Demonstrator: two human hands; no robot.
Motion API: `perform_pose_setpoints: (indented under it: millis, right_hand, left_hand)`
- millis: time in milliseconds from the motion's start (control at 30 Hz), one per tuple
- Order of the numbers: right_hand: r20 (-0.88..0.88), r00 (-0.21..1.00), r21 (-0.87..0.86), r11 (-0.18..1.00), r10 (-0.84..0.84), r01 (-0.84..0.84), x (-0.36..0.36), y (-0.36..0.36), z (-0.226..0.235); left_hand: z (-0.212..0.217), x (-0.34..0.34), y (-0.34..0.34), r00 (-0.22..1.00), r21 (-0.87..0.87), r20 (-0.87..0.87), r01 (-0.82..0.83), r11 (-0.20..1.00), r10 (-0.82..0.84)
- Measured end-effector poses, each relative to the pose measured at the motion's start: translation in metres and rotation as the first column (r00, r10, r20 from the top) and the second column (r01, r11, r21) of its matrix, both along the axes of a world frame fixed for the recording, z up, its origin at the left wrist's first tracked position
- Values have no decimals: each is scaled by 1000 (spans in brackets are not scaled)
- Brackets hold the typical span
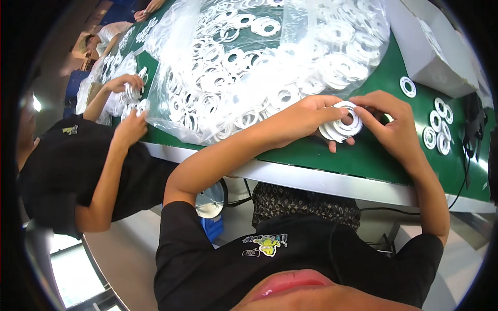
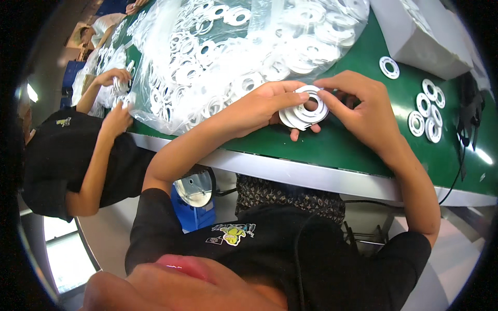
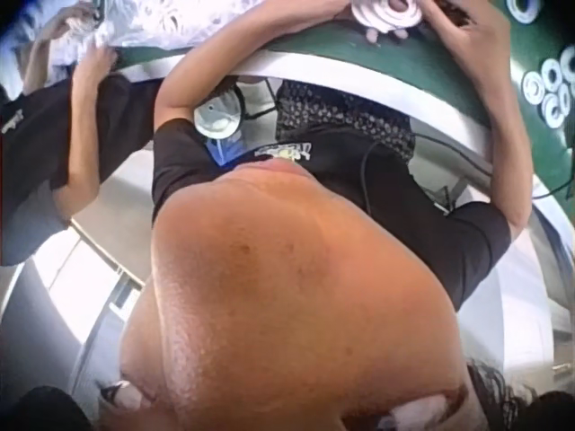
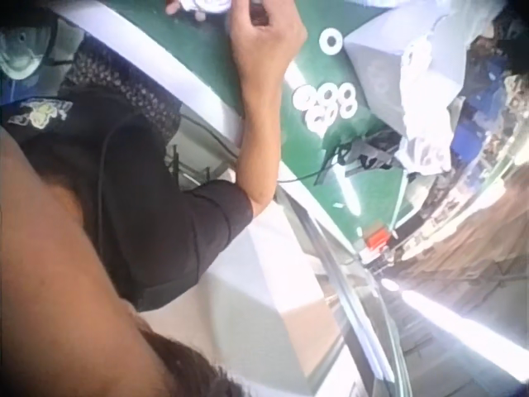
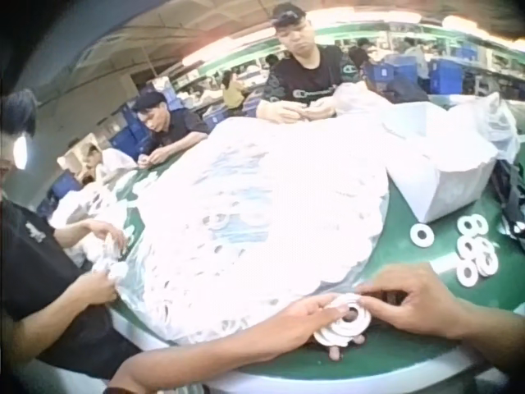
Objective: Sorting and assembling white plastic light fixture components on a factory assembly line.
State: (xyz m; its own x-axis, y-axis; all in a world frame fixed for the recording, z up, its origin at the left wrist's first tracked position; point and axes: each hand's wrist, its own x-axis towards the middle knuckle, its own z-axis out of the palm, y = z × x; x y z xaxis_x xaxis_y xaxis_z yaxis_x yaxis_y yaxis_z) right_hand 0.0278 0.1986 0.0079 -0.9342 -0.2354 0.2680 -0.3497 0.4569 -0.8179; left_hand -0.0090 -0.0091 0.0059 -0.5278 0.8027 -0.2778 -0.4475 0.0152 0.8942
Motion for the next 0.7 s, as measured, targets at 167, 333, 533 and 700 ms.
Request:
perform_pose_setpoints:
  millis: [167,333,533,700]
  right_hand:
    - [-143,990,108,994,-15,31,1,-1,-2]
    - [-406,911,219,976,76,16,-6,4,-4]
    - [-448,894,196,976,2,96,-8,12,-15]
    - [-401,916,142,986,-26,90,-4,11,-16]
  left_hand:
    - [-9,-5,1,994,68,107,4,998,-11]
    - [7,-6,1,998,-4,48,27,1000,-27]
    - [5,-4,10,996,-13,67,-53,999,54]
    - [7,-2,9,997,-10,83,-8,1000,9]
